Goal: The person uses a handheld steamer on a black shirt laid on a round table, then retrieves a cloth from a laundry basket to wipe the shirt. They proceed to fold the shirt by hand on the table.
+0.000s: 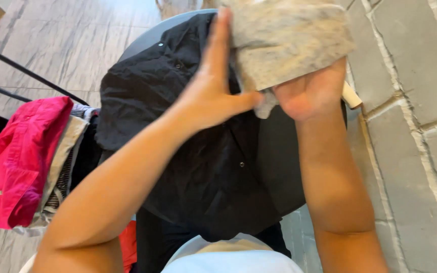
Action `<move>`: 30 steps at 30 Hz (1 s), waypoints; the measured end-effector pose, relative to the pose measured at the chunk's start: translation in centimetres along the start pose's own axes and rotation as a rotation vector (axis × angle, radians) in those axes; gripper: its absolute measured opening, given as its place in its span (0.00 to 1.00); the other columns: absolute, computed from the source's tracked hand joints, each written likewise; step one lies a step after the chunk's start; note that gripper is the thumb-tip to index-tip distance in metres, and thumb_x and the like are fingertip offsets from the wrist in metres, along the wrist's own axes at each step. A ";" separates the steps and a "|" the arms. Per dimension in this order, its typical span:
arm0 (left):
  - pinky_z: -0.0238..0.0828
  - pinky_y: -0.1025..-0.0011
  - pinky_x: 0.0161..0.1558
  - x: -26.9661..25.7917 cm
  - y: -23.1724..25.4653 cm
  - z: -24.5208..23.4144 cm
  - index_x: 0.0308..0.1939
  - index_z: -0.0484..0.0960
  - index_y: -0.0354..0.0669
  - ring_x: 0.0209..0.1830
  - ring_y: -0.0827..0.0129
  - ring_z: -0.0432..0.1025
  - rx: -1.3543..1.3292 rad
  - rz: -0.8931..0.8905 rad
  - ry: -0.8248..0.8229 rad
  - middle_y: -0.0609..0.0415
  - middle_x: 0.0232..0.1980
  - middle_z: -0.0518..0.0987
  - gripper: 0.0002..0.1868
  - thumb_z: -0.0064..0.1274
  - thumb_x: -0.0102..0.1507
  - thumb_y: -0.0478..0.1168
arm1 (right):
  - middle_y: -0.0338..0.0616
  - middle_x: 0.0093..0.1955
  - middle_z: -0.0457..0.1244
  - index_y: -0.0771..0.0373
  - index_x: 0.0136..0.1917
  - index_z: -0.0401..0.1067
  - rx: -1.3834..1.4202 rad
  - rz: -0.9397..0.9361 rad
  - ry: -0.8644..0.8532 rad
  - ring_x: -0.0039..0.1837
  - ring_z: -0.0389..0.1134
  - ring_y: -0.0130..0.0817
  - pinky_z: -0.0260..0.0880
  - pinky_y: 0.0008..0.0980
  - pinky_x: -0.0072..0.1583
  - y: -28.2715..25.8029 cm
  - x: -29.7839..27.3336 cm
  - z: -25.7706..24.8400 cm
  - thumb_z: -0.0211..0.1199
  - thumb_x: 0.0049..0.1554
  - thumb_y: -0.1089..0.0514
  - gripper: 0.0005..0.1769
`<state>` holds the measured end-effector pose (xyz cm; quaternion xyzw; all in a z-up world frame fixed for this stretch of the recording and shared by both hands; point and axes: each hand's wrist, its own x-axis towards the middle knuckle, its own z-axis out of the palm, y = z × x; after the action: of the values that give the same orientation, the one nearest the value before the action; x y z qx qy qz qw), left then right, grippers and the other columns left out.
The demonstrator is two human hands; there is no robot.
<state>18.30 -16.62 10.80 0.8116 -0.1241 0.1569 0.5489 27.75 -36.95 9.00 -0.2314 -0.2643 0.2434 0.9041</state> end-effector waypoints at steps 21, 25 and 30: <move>0.49 0.28 0.73 12.9 -11.7 12.8 0.84 0.48 0.66 0.83 0.36 0.37 0.671 -0.040 0.168 0.43 0.85 0.41 0.54 0.68 0.62 0.44 | 0.57 0.66 0.64 0.54 0.78 0.60 -2.077 0.298 0.691 0.69 0.65 0.57 0.66 0.51 0.68 -11.0 -5.5 -26.2 0.56 0.53 0.63 0.39; 0.29 0.24 0.70 12.9 -13.3 6.4 0.80 0.56 0.79 0.83 0.41 0.27 0.902 -0.573 -0.010 0.52 0.86 0.40 0.40 0.49 0.66 0.72 | 0.53 0.66 0.65 0.51 0.79 0.58 -2.051 0.375 0.773 0.68 0.65 0.56 0.65 0.53 0.69 -10.6 -5.1 -23.4 0.53 0.53 0.60 0.39; 0.65 0.47 0.52 12.6 -26.7 6.0 0.61 0.71 0.72 0.64 0.54 0.58 1.034 -0.411 0.104 0.58 0.62 0.65 0.22 0.51 0.65 0.64 | 0.56 0.72 0.61 0.49 0.82 0.52 -2.155 0.458 0.783 0.71 0.62 0.60 0.61 0.60 0.69 -10.2 -4.9 -23.7 0.54 0.57 0.56 0.40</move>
<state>40.61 -12.82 -9.08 0.9738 0.1569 0.1272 0.1041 41.38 -54.49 -5.03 -0.9801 0.0105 -0.0375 0.1948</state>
